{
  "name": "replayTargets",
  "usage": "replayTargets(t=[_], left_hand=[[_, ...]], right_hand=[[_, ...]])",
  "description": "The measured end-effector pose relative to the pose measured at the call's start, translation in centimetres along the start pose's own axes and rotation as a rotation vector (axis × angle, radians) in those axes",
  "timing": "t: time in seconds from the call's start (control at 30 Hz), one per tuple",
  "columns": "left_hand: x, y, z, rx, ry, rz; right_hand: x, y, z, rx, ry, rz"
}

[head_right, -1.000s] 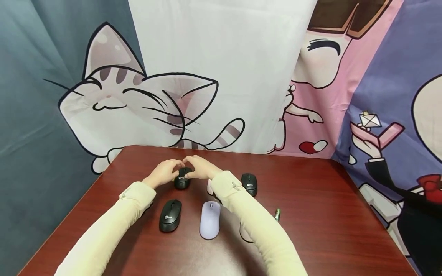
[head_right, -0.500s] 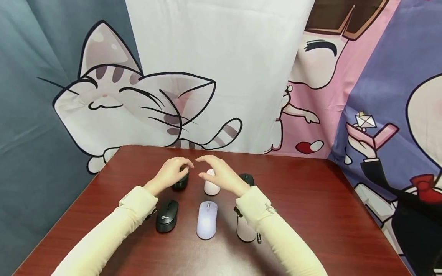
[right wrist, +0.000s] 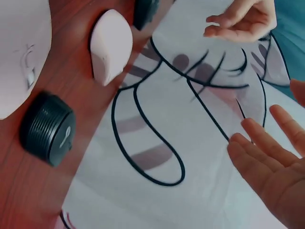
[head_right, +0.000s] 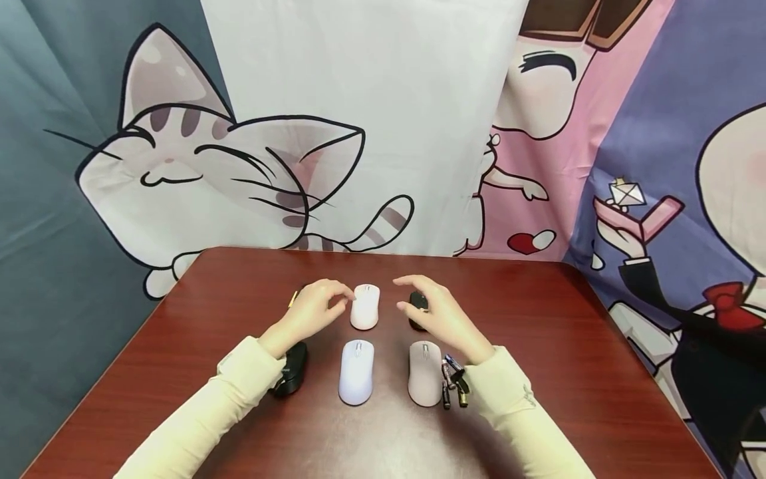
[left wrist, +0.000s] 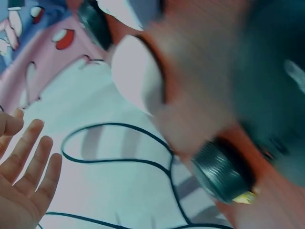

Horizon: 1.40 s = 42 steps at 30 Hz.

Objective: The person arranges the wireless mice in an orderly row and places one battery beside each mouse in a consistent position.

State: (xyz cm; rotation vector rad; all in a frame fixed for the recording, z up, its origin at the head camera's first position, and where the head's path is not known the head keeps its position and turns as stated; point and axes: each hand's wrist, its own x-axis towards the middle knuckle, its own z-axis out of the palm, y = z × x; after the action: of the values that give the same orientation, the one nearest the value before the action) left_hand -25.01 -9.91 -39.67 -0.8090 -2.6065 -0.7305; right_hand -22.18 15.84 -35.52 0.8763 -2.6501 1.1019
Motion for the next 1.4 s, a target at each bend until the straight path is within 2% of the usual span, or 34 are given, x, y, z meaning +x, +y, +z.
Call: replayTargets(t=[0.13,0.33,0.57,0.73,0.93,1.07,1.23,1.4], left_hand=[[-0.1,1.9,0.4,-0.030,-0.028,0.030],[-0.7,4.3,1.1,-0.098,-0.102,0.140],[-0.6,6.9,2.6,-0.014,-0.164,0.220],[0.0,9.3,4.5,0.042,-0.232,0.236],[1.1,11.2,7.3,0.091,-0.288,0.251],[2.3,12.2,8.7,0.083,-0.348,0.305],[3.8,13.5,9.7,0.109,-0.408,0.361],[5.2,14.7,11.2,0.172,-0.523,0.371]], right_hand=[[-1.4,0.7,-1.0,-0.022,0.052,0.041],[-2.7,1.9,-2.5,-0.016,0.133,0.081],[-3.5,2.6,-3.0,-0.007,0.165,0.101],[-4.0,3.1,-3.0,-0.010,0.180,0.097],[-4.9,4.2,-3.6,-0.026,0.209,0.098],[-5.5,5.0,-4.2,-0.050,0.219,0.115],[-6.2,6.1,-5.4,-0.118,0.248,0.151],[-6.9,7.4,-6.9,-0.163,0.284,0.206]])
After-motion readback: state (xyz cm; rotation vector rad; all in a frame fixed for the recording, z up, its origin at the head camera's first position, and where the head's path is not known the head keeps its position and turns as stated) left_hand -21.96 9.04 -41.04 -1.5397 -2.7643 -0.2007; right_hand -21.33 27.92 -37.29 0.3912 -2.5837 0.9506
